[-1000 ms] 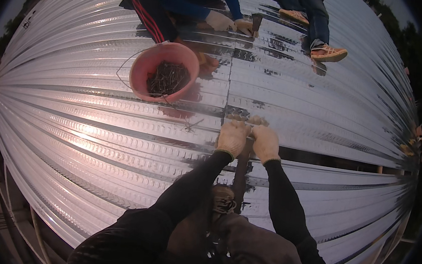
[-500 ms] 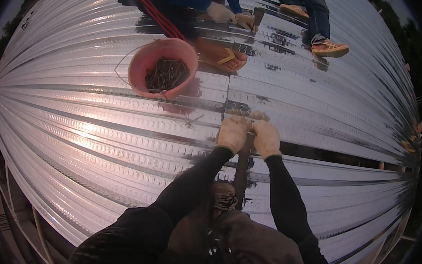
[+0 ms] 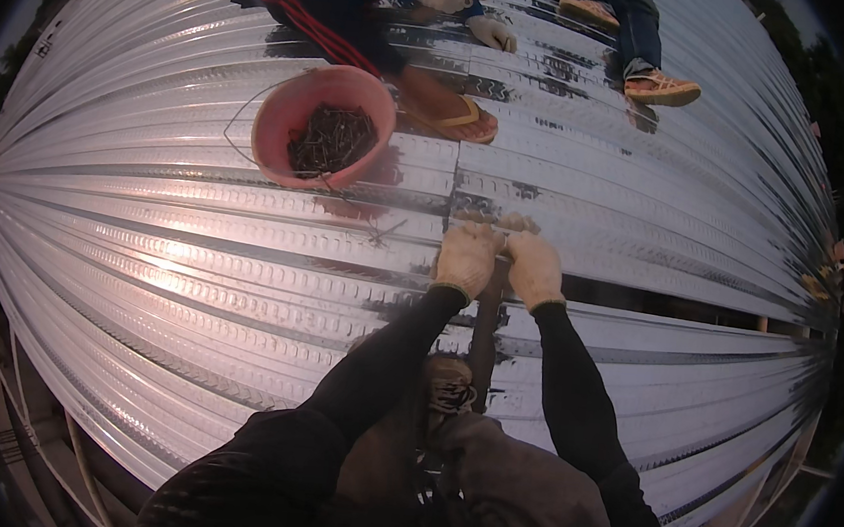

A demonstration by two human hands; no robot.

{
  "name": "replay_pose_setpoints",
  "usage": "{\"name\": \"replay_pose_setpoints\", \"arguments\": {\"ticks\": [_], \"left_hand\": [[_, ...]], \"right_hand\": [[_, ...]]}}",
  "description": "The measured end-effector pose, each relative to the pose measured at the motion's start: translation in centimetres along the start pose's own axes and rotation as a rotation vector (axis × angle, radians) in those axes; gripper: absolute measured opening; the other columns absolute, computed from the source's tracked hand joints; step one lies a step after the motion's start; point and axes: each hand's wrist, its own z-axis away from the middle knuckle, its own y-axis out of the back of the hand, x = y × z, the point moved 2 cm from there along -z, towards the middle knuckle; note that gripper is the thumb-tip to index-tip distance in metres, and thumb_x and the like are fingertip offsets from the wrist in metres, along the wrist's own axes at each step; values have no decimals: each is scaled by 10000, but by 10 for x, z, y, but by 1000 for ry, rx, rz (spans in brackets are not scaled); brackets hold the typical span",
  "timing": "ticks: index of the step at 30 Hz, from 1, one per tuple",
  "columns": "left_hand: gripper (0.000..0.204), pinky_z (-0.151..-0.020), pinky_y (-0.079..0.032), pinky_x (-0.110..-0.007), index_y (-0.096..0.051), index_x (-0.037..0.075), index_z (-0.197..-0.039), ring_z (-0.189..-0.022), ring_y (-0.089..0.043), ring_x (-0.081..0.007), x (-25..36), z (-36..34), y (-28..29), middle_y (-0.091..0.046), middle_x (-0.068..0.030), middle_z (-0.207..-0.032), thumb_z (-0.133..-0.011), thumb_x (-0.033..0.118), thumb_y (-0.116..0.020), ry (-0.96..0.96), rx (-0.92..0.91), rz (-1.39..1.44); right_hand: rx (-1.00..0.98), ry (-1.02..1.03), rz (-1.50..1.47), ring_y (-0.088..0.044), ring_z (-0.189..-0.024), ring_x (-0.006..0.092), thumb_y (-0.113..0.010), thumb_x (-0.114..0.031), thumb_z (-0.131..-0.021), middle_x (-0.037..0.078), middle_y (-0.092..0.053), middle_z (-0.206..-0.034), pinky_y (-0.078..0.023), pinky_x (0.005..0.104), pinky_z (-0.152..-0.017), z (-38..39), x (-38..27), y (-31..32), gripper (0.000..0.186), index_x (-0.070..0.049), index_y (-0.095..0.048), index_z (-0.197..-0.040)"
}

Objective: The person walks onto a corrugated metal roof and uses a hammer to drive nails into the metal sheets, securing them to the underlying structure. They repeatedly pick nails from a nearby bucket and hammer them into place while working alongside other people.

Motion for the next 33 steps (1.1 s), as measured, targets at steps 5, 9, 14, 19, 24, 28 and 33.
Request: {"name": "replay_pose_setpoints", "arguments": {"ticks": [5,9,14,19,24,28,33], "left_hand": [[126,-908,-540,-447,-714,216,-1103,-1106,-709,-230,-1,0,-2,-730,-19,-1118,-1023,211,-617,0,-5,27],[120,-912,-543,-449,-719,214,-1097,-1113,-711,-237,0,-2,0,-735,-21,-1102,-1018,209,-628,-6,-3,-9],[121,-929,-550,-443,-733,213,-1091,-1121,-717,-247,0,-3,4,-748,-28,-1112,-1003,214,-650,8,-54,16],[159,-947,-572,-475,-768,172,-1079,-1140,-731,-305,0,-3,10,-760,-88,-1122,-991,165,-635,17,-12,105],[145,-945,-572,-475,-762,169,-1055,-1136,-730,-307,1,-3,10,-756,-92,-1108,-995,175,-631,23,-14,92],[142,-941,-571,-470,-761,168,-1049,-1118,-732,-304,1,-3,9,-754,-90,-1094,-993,170,-630,10,1,68],[134,-928,-568,-449,-757,186,-1052,-1108,-734,-281,0,-4,8,-759,-69,-1086,-983,172,-644,13,-4,88]], "right_hand": [[-36,-6,18,-740,-1034,373,-670,-46,-914,131,-744,-992,-586,518,-890,0,-1,3,122,-125,-748,-962],[-33,-13,10,-741,-1032,369,-672,-45,-915,128,-745,-996,-586,518,-892,-1,-3,7,133,-129,-755,-976],[-49,-16,30,-740,-1043,367,-671,-43,-911,125,-748,-1005,-584,515,-899,-1,-3,9,131,-128,-748,-974],[-20,-6,4,-741,-1049,369,-671,-45,-910,126,-748,-1011,-587,510,-908,0,-2,7,130,-127,-749,-975],[-46,-27,-1,-732,-1049,387,-663,-32,-911,135,-744,-1015,-581,525,-901,-1,-2,6,143,-124,-746,-983],[-60,-43,-44,-714,-1045,413,-652,-7,-909,145,-738,-1022,-564,547,-896,-2,-4,11,174,-126,-752,-986],[-45,-38,-12,-757,-1054,374,-683,-35,-896,137,-782,-1017,-597,510,-911,-2,-6,16,172,-135,-813,-947]]}}
